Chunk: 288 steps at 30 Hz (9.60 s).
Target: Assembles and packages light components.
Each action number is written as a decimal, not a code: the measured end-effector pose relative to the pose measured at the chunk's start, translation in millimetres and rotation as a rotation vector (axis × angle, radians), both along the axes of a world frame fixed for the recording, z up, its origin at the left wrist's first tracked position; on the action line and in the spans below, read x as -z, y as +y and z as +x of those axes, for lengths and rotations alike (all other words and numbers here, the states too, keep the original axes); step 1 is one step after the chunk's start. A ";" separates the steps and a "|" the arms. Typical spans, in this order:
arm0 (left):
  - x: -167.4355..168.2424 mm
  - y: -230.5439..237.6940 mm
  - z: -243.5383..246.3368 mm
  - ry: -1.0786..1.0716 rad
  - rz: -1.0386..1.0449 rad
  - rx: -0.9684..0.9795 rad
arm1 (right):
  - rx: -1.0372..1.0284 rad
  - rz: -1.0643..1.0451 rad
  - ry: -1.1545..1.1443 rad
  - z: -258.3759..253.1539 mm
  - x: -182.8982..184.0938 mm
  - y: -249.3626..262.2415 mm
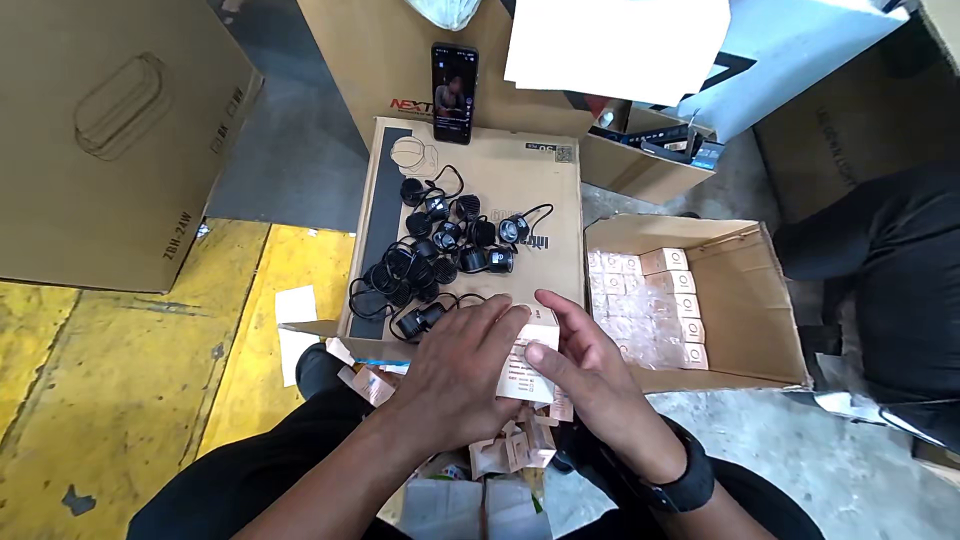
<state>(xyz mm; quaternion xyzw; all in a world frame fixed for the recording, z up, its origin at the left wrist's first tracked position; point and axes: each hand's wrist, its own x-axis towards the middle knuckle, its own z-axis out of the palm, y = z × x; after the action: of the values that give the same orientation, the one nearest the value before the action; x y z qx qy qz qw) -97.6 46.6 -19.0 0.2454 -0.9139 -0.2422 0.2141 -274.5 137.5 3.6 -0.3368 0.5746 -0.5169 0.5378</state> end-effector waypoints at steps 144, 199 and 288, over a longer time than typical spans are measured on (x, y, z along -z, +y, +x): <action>-5.6 4.8 1.3 -0.071 -0.008 0.039 | -0.001 0.050 0.011 4.7 0.6 1.5; -5.2 4.1 2.1 -0.063 -0.012 0.048 | -0.028 0.031 0.002 4.4 2.6 1.9; -3.9 4.3 2.7 -0.047 -0.020 0.042 | -0.033 0.027 -0.004 4.0 2.7 2.8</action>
<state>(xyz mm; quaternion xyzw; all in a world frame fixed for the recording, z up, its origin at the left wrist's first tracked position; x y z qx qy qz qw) -95.0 51.0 -15.2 0.2297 -0.9260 -0.2316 0.1901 -270.5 140.3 1.0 -0.3379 0.5749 -0.5007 0.5519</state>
